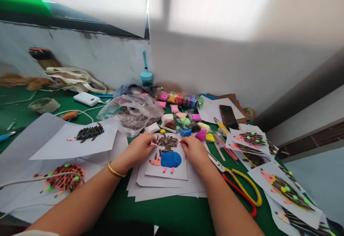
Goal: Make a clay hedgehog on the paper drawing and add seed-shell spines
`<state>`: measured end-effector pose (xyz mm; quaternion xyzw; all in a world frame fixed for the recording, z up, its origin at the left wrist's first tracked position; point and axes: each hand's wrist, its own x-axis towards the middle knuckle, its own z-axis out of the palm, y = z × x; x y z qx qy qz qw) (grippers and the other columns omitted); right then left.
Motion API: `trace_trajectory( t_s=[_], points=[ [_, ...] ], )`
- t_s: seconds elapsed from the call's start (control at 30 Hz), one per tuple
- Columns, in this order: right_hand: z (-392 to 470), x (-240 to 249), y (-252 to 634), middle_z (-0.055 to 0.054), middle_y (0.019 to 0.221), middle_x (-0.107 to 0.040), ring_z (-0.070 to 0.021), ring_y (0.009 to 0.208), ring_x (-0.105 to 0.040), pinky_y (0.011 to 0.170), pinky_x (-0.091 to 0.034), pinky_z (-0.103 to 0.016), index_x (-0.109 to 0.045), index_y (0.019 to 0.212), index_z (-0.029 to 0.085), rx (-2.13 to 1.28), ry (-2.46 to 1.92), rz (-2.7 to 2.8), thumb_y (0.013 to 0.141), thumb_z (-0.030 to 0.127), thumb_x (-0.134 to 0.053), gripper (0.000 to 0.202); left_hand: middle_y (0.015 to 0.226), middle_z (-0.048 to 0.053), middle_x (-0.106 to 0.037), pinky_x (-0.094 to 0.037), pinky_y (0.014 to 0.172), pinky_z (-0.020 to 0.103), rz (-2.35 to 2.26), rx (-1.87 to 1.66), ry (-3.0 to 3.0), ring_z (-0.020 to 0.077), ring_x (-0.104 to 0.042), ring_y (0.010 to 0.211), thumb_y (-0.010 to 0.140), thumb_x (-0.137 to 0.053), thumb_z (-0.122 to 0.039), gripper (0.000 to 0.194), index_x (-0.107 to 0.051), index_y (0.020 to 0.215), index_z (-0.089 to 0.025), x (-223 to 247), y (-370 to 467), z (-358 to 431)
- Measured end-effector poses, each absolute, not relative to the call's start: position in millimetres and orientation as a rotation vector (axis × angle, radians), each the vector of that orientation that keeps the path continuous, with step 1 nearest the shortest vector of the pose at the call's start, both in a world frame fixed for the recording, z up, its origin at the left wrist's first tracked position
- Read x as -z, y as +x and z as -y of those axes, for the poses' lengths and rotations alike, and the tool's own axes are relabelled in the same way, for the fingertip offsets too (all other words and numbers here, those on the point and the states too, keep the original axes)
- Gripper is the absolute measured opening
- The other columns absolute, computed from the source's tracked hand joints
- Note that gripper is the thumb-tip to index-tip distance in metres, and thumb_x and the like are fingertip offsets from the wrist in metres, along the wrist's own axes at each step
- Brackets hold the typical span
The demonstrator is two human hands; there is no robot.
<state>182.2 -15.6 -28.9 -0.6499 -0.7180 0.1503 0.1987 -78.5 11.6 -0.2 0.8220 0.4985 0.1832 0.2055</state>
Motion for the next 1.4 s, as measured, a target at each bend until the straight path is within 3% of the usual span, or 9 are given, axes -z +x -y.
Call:
trace_trajectory(
  t_s=[0.17, 0.33, 0.6, 0.8, 1.17, 1.4],
  points=[
    [15.4, 28.8, 176.0, -0.006, 0.096, -0.068, -0.0216, 0.095, -0.062, 0.085, -0.047, -0.033, -0.073, 0.095, 0.021, -0.502, -1.668, 2.065, 0.089, 0.020, -0.056, 0.018, 0.093, 0.004, -0.059, -0.044, 0.080, 0.029, -1.211, -0.464, 2.281, 0.0203, -0.060, 0.090, 0.077, -0.077, -0.023, 0.011, -0.076, 0.088, -0.024, 6.2, -74.7, -11.7],
    [19.2, 27.7, 163.3, -0.006, 0.093, -0.067, -0.0211, 0.093, -0.061, 0.086, -0.048, -0.034, -0.076, 0.092, 0.022, -0.563, -1.530, 2.138, 0.088, 0.018, -0.059, 0.018, 0.090, 0.004, -0.058, -0.044, 0.079, 0.031, -1.189, -0.411, 2.326, 0.0206, -0.059, 0.089, 0.075, -0.079, -0.023, 0.012, -0.078, 0.086, -0.026, 10.7, -69.6, -14.2],
    [20.0, 32.1, 156.8, -0.007, 0.096, -0.069, -0.0219, 0.095, -0.061, 0.089, -0.049, -0.036, -0.077, 0.099, 0.023, -0.536, -1.497, 2.162, 0.092, 0.023, -0.056, 0.021, 0.092, 0.005, -0.061, -0.045, 0.078, 0.033, -1.309, -0.407, 2.399, 0.0220, -0.061, 0.088, 0.082, -0.072, -0.025, 0.004, -0.073, 0.083, -0.021, 13.7, -69.5, -16.4],
    [18.4, 26.0, 153.6, -0.007, 0.097, -0.070, -0.0218, 0.095, -0.063, 0.087, -0.049, -0.034, -0.075, 0.098, 0.020, -0.549, -1.604, 2.131, 0.093, 0.023, -0.053, 0.023, 0.091, 0.005, -0.064, -0.045, 0.079, 0.032, -1.359, -0.440, 2.412, 0.0224, -0.061, 0.090, 0.088, -0.059, -0.020, 0.011, -0.070, 0.088, -0.021, 7.9, -76.2, -15.7],
    [18.2, 29.2, 158.7, -0.010, 0.107, -0.069, -0.0234, 0.105, -0.061, 0.095, -0.048, -0.038, -0.073, 0.108, 0.019, -0.546, -1.607, 2.038, 0.093, 0.019, -0.049, 0.029, 0.091, 0.006, -0.063, -0.046, 0.078, 0.032, -1.264, -0.317, 2.450, 0.0232, -0.061, 0.089, 0.082, -0.065, -0.019, 0.005, -0.069, 0.079, -0.020, 2.4, -83.2, -14.8],
    [24.2, 26.1, 156.4, -0.007, 0.095, -0.065, -0.0222, 0.096, -0.059, 0.089, -0.048, -0.037, -0.076, 0.092, 0.023, -0.555, -1.449, 2.114, 0.085, 0.016, -0.056, 0.022, 0.090, 0.004, -0.064, -0.045, 0.076, 0.029, -0.992, -0.469, 2.470, 0.0191, -0.060, 0.086, 0.086, -0.053, -0.011, 0.030, -0.076, 0.099, -0.026, 9.4, -76.0, -11.8]
  ],
)
